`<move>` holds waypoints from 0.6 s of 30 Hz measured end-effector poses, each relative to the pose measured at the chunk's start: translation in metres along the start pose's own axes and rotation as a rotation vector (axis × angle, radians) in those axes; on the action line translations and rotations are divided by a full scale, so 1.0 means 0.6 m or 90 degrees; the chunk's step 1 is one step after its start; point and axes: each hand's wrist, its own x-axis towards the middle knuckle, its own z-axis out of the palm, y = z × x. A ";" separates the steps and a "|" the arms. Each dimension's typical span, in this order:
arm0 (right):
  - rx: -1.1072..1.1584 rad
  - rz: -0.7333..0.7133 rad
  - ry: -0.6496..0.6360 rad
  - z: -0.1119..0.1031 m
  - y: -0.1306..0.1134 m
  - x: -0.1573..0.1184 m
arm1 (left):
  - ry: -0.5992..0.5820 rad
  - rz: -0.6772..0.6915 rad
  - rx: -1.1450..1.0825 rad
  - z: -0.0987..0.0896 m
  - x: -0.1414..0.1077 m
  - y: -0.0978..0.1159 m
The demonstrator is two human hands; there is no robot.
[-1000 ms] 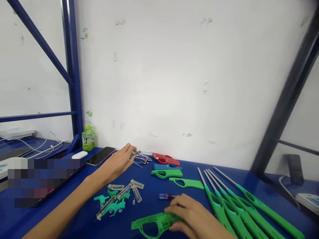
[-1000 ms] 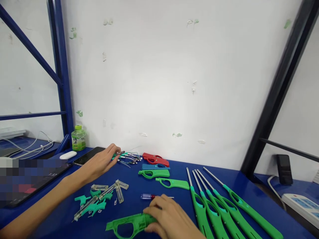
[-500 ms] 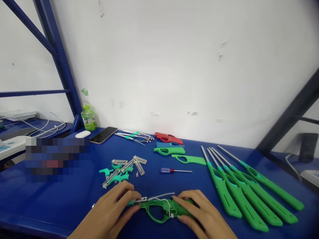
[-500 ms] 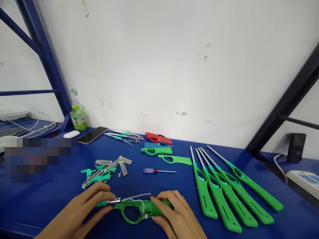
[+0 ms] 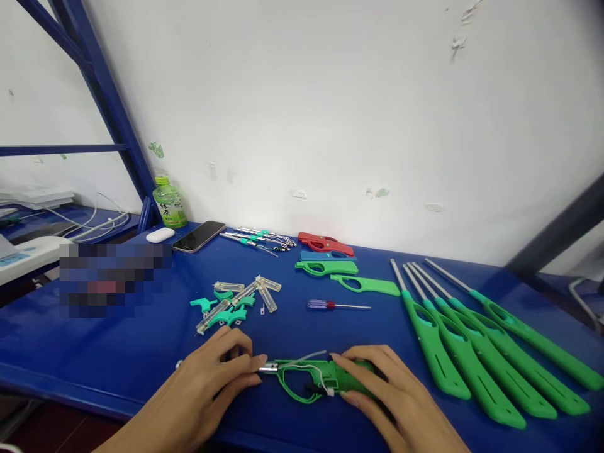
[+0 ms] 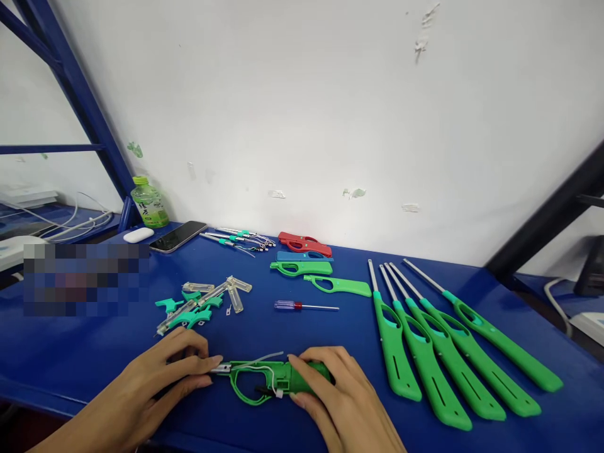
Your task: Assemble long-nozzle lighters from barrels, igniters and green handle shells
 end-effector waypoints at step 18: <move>-0.012 -0.009 0.017 0.003 -0.008 0.002 | -0.013 -0.031 -0.005 0.002 -0.004 0.024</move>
